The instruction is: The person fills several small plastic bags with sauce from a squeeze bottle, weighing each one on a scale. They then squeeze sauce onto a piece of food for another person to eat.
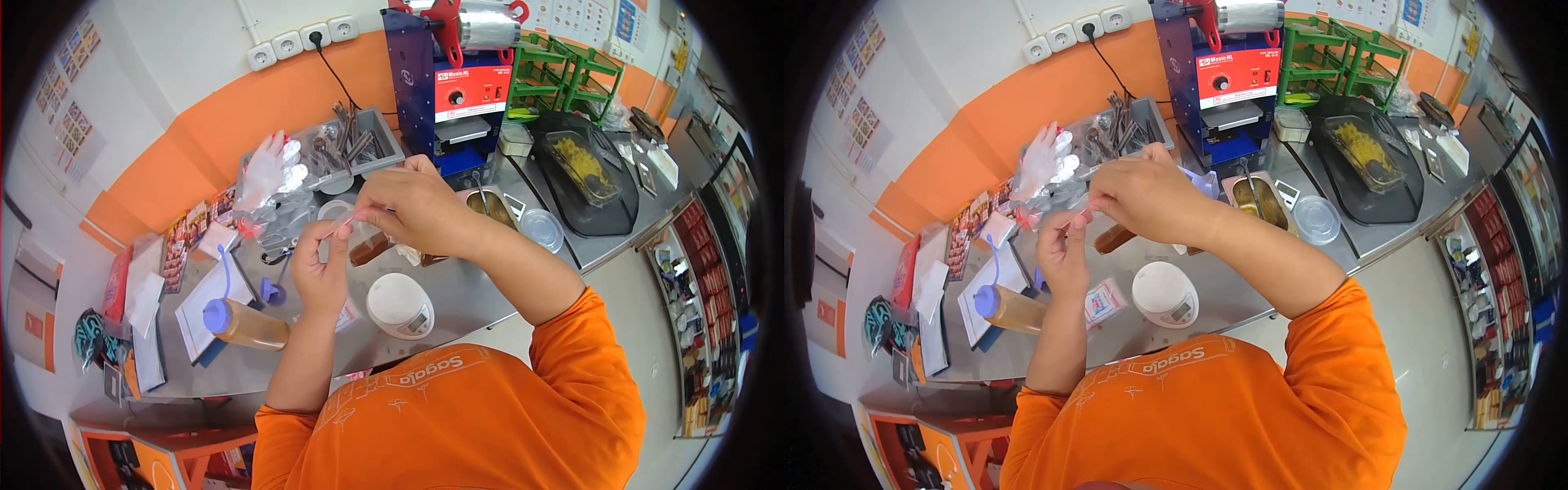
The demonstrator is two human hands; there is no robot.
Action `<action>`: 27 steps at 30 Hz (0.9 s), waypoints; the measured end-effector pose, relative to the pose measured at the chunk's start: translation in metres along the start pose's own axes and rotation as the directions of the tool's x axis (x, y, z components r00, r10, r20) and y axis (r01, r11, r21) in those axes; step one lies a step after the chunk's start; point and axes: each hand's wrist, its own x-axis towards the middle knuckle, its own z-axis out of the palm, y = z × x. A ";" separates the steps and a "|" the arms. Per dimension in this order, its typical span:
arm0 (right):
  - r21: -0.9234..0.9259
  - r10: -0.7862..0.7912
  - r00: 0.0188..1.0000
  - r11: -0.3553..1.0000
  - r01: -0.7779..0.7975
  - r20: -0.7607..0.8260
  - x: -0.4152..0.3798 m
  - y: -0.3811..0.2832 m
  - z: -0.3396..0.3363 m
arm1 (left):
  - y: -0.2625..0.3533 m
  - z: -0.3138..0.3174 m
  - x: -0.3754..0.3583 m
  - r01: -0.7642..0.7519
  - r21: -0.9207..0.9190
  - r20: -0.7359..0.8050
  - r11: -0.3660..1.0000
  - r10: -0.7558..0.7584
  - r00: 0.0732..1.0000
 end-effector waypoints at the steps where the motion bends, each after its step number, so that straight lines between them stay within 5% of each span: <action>1: 0.006 0.014 0.999 1.000 -0.014 0.041 -0.001 0.005 -0.004 | -0.005 0.005 0.000 -0.018 0.027 0.001 0.999 0.018 1.000; 2: 0.016 0.002 0.999 1.000 -0.003 0.052 -0.003 0.011 -0.003 | -0.008 0.010 -0.001 -0.035 0.056 0.002 0.998 0.035 0.999; 4: 0.346 0.172 0.971 0.912 -0.220 0.164 -0.009 0.023 0.003 | -0.004 0.021 -0.003 -0.032 0.089 0.005 0.995 0.032 0.999; 7: 0.359 0.267 0.920 0.861 -0.361 0.286 -0.015 0.030 0.002 | -0.008 0.031 -0.008 0.016 0.138 0.009 0.990 -0.017 1.000; 11: 0.052 0.042 0.996 0.998 -0.046 0.073 -0.033 0.036 0.022 | -0.021 0.036 -0.017 -0.045 0.295 0.016 0.955 0.042 0.999; 18: -0.004 0.007 0.978 1.000 -0.006 0.207 -0.044 0.041 0.035 | -0.017 0.023 -0.027 -0.049 0.498 0.153 0.866 -0.032 0.988; 20: -0.078 -0.096 0.983 0.991 0.109 0.158 -0.047 0.044 0.044 | -0.021 0.019 -0.031 -0.139 0.569 0.131 0.810 0.078 0.988; 27: 0.238 0.056 0.905 0.956 -0.171 0.423 -0.040 0.062 0.032 | -0.029 0.004 -0.043 0.123 0.466 0.163 0.876 -0.221 0.962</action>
